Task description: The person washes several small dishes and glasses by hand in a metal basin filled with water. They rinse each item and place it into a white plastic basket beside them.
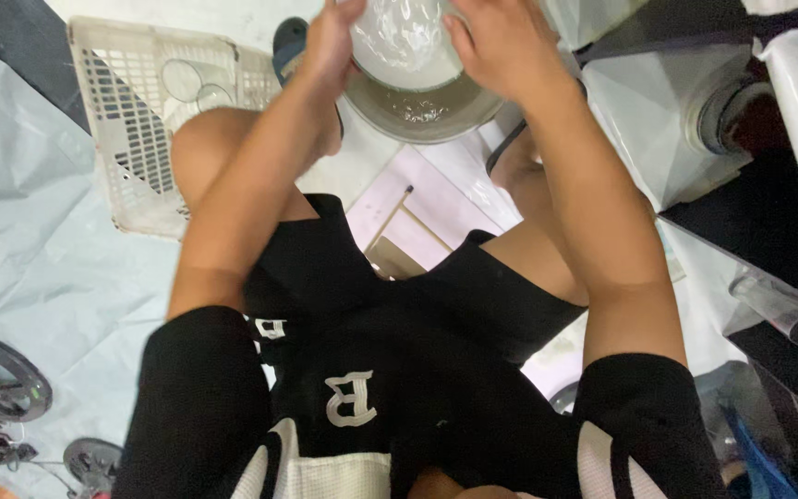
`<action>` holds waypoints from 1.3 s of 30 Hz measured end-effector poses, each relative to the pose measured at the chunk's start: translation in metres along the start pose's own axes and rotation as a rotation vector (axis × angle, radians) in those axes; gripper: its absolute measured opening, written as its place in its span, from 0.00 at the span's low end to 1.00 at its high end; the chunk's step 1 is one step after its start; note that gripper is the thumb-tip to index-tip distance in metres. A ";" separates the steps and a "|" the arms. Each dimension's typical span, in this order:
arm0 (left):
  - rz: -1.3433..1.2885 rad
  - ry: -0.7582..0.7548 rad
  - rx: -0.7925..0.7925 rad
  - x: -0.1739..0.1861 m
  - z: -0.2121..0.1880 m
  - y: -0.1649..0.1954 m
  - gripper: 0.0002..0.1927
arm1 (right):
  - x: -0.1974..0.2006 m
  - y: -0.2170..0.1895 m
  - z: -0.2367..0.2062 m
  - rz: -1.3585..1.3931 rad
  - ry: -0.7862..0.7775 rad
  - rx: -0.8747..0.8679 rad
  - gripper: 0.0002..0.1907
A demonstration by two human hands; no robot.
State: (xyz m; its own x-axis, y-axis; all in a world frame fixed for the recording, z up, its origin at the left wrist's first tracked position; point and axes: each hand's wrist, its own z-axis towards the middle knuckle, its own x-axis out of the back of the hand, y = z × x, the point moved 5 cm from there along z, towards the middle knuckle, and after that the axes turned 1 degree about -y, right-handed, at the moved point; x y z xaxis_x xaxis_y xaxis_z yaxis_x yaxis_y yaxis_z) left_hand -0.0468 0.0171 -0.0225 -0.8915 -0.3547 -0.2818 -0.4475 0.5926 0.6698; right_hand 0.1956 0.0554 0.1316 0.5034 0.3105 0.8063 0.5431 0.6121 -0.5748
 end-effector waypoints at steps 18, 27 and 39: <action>-0.045 -0.079 -0.219 -0.028 -0.001 -0.044 0.46 | -0.060 -0.026 0.012 0.025 -0.209 -0.135 0.34; -0.114 -0.044 -0.348 -0.009 0.004 -0.035 0.40 | -0.055 -0.031 -0.008 0.029 -0.450 -0.097 0.23; -0.058 -0.077 -0.317 -0.005 0.003 -0.048 0.39 | -0.068 -0.004 0.006 -0.224 -0.213 -0.096 0.34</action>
State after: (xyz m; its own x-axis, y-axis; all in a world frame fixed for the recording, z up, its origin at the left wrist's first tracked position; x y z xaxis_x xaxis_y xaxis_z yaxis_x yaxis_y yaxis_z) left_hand -0.0216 -0.0070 -0.0552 -0.8733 -0.3184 -0.3687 -0.4642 0.3139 0.8283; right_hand 0.1552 0.0364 0.0802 0.2178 0.3276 0.9194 0.6908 0.6137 -0.3824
